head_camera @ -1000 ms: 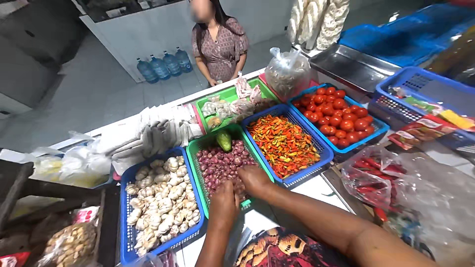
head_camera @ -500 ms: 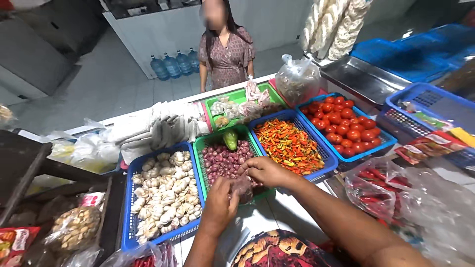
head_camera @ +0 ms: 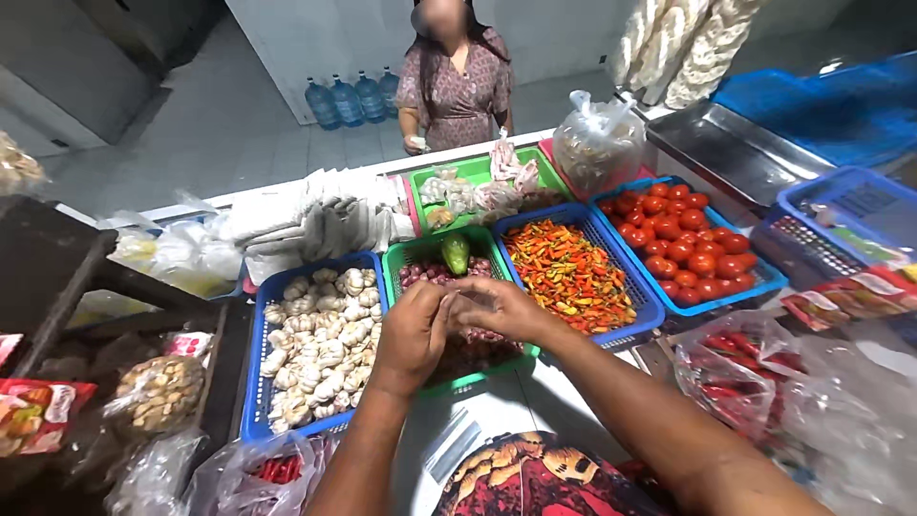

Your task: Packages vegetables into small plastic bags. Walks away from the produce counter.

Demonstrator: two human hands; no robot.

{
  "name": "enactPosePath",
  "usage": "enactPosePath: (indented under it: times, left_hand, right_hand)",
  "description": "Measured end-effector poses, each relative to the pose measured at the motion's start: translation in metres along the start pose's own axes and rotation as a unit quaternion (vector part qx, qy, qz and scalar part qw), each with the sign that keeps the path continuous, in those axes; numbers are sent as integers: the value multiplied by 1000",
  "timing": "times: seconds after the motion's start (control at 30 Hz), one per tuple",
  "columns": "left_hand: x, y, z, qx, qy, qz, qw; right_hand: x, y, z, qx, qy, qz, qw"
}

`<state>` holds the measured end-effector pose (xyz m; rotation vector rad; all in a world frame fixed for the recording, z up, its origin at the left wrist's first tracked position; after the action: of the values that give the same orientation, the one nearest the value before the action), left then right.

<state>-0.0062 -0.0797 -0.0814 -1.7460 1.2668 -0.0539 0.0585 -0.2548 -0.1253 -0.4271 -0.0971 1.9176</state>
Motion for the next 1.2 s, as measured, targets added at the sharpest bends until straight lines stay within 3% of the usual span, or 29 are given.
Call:
enactPosePath:
  times: [0.1, 0.2, 0.3, 0.4, 0.47, 0.53, 0.57, 0.6, 0.67, 0.8, 0.87, 1.0, 1.1, 1.13, 1.2]
  left_hand:
    - [-19, -7, 7, -15, -61, -42, 997]
    - [-35, -2, 14, -46, -71, -69, 994]
    - [-42, 11, 12, -73, -54, -86, 992]
    - [-46, 50, 13, -176, 12, -194, 965]
    - [-32, 86, 19, -383, 128, -198, 893]
    - [-3, 115, 21, -613, 302, -106, 723]
    - [12, 125, 20, -672, 384, -79, 628]
    - [22, 130, 19, -694, 445, -74, 561]
    - [32, 131, 21, -689, 514, -119, 496]
    - [42, 122, 20, -652, 493, -240, 523]
    - [48, 120, 22, -640, 480, -249, 546]
    - [47, 113, 13, -635, 506, -212, 544]
    - [41, 114, 17, -596, 518, -182, 586]
    - [38, 116, 21, -584, 518, -175, 600]
    - [34, 120, 28, -579, 508, -174, 613]
  right_hand:
    - [17, -16, 19, -71, 40, 7, 997]
    - [38, -23, 29, -113, 109, 93, 983]
    - [59, -29, 29, -164, 146, 122, 968]
    - [64, -35, 35, -184, 138, 123, 965]
    - [68, -33, 38, -198, 145, 117, 962]
    - [75, -22, 36, -233, 152, 125, 952]
    - [79, -13, 35, -253, 158, 137, 945]
    - [82, 0, 34, -271, 161, 148, 938]
    - [84, 29, 31, -295, 162, 142, 931]
    - [70, 69, 3, -297, 169, 14, 940]
    - [60, 74, -11, -268, 172, -48, 947]
    - [50, 78, -21, -190, 196, -120, 955]
    - [47, 69, -25, -57, 272, -48, 959]
    - [46, 66, -26, 9, 243, -9, 970]
    - [49, 65, -31, 134, 54, 16, 989]
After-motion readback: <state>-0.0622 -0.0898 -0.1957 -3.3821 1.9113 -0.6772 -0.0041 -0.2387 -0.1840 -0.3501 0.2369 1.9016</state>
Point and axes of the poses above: each hand's wrist, its own y-axis away from the middle knuckle, its own x-axis out of the palm, z = x × y, the point moved 4 cm from there along -y, towards the middle knuckle, and after that the axes turned 14 degrees about -z, right-handed, at the moved point
